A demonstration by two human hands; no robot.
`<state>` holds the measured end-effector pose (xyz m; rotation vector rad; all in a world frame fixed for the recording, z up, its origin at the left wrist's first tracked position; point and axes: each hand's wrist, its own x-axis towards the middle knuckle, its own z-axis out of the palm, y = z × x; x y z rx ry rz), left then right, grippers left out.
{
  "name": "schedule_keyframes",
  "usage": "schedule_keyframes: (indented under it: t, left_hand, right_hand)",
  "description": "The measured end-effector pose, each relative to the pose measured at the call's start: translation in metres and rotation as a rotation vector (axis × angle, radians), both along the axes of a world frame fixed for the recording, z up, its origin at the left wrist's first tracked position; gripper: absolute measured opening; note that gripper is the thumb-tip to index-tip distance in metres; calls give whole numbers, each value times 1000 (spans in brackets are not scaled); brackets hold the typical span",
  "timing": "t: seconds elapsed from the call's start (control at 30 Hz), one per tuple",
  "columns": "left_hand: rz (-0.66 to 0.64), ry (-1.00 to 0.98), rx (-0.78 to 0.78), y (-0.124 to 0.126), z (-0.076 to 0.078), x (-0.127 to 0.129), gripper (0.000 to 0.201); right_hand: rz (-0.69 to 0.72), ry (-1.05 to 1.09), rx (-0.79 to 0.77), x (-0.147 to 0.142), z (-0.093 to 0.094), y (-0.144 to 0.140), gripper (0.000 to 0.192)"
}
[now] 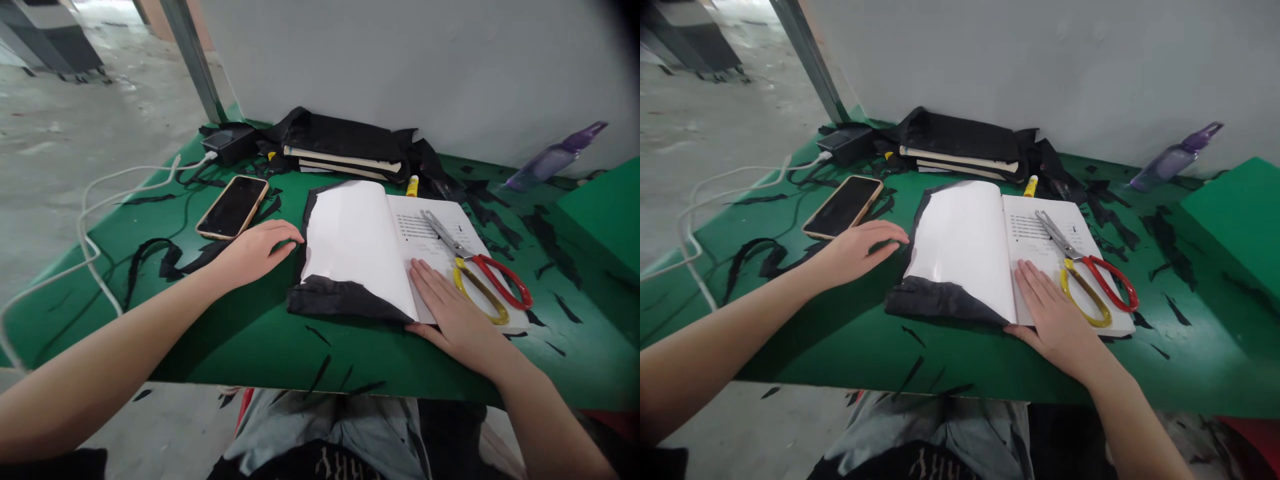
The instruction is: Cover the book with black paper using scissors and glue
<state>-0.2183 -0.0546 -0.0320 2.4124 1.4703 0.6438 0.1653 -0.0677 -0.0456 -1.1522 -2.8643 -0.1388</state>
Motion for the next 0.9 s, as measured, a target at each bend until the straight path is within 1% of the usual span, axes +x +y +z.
schedule_keyframes:
  t: [0.1, 0.17, 0.27, 0.3, 0.37, 0.47, 0.5, 0.63, 0.7, 0.77, 0.9]
  left_hand:
    - [-92, 1, -10, 0, 1, 0, 25]
    - [-162, -9, -33, 0, 1, 1, 25]
    - [-249, -27, -78, 1, -1, 2, 26]
    - [-266, -31, -91, 1, -2, 2, 27]
    - [-288, -36, -105, 1, -4, 2, 28]
    - [-312, -24, -115, 1, -5, 0, 33]
    - [-318, -17, -119, 1, -5, -1, 34]
    - [-348, -17, -119, 1, -6, -2, 36]
    - [-360, -30, -111, 1, -7, -3, 36]
    - [-365, -42, -105, 2, -7, -3, 37]
    - [-367, -54, -103, 2, -7, -3, 36]
  right_hand:
    - [-11, 18, -55, 3, 7, 0, 87]
    - [-43, 52, -130, 3, 16, -2, 86]
    - [-94, 154, -235, -4, 31, -5, 77]
    - [-92, 195, -242, -9, 37, -6, 71]
    - [-69, 263, -209, -24, 46, -8, 59]
    - [-61, 290, -146, -55, 56, -11, 48]
    - [-36, 290, -145, -66, 58, -11, 45]
    - [151, 297, -122, -106, 61, -9, 37]
    - [217, 276, -116, -121, 61, -6, 33]
    - [228, 248, -144, -133, 59, -1, 31]
    - [206, 222, -273, -149, 51, 13, 29]
